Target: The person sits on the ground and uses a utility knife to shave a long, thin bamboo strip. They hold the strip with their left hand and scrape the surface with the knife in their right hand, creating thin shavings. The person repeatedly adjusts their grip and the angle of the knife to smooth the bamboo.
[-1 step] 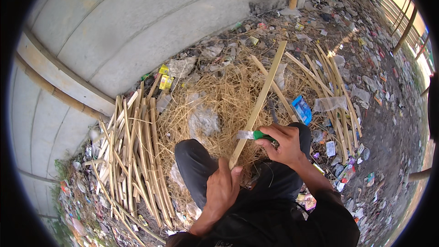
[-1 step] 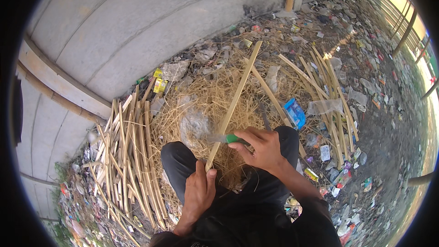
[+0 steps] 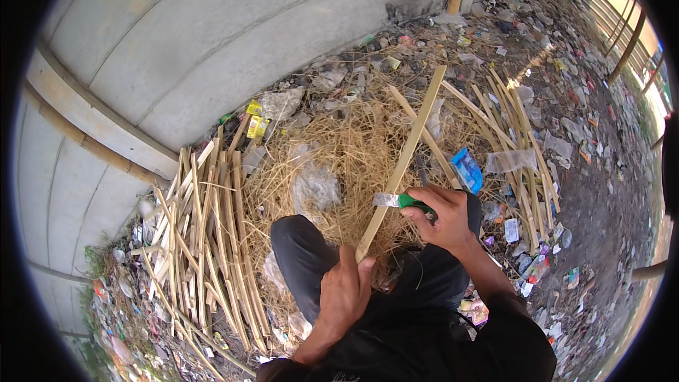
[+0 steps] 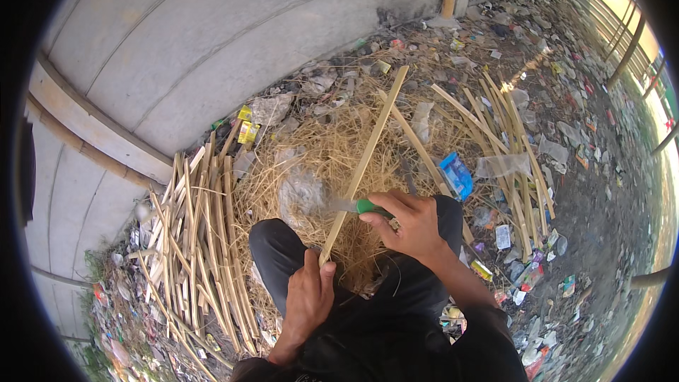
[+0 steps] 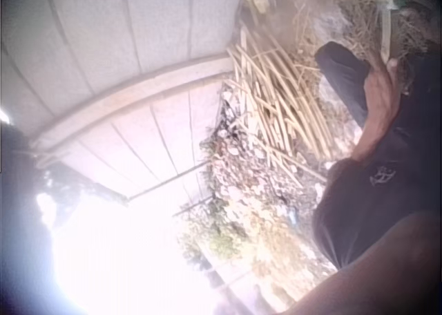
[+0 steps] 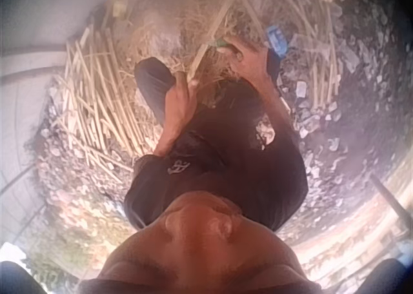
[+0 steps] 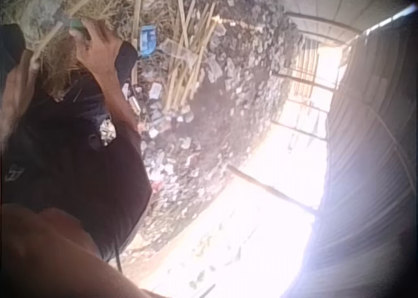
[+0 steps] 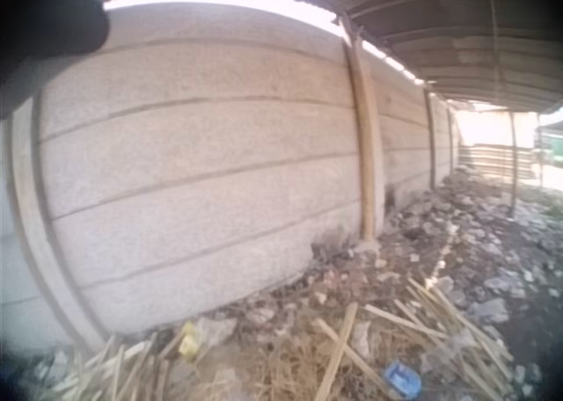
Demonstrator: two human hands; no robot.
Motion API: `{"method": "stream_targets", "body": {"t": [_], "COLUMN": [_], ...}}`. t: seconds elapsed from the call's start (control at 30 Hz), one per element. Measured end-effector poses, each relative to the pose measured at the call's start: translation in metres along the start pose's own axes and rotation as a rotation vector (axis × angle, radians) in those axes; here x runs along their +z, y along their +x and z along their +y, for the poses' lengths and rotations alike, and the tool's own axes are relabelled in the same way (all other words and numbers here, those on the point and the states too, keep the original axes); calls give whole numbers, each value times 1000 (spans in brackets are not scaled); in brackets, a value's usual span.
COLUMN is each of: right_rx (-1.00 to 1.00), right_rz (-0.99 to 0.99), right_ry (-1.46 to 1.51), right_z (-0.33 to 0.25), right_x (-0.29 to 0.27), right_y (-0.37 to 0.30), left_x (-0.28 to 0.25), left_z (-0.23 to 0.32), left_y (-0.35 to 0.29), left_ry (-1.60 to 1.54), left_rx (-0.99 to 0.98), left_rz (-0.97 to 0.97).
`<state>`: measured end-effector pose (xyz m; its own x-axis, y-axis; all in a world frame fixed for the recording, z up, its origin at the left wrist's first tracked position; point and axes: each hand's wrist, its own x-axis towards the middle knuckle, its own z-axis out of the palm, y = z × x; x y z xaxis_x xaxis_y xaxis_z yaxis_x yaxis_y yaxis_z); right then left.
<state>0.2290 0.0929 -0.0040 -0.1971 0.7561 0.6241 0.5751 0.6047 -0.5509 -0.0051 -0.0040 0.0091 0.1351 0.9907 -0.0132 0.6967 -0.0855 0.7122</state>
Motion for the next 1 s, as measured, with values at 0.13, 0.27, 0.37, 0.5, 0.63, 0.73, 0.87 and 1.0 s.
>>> {"method": "stream_targets", "body": {"t": [0.13,0.27,0.37,0.5,0.63,0.73,0.87,1.0], "right_rx": [-13,134,274,322,239,219,51,33], "right_rz": [-6,256,351,470,385,172,40,-85], "right_ry": [-8,-66,-124,-113,-13,126,173,162], "right_z": [6,55,88,97,68,21,-6,-17], "right_x": [-5,-16,-39,-46,-27,-3,24,32], "right_y": [11,24,39,38,24,3,-23,-36], "left_x": [-1,-2,1,-2,-6,-9,-12,-11], "left_z": [-3,-8,-17,-20,-24,-24,-9,-2], "left_y": [-1,-14,-29,-25,-12,-4,9,14], "left_ry": [24,50,57,48,-10,-125,-257,-298], "left_rx": [-35,-84,-94,-105,-99,-81,-75,-59], "left_rz": [-3,-73,-136,-148,-134,-138,-137,-109]}}
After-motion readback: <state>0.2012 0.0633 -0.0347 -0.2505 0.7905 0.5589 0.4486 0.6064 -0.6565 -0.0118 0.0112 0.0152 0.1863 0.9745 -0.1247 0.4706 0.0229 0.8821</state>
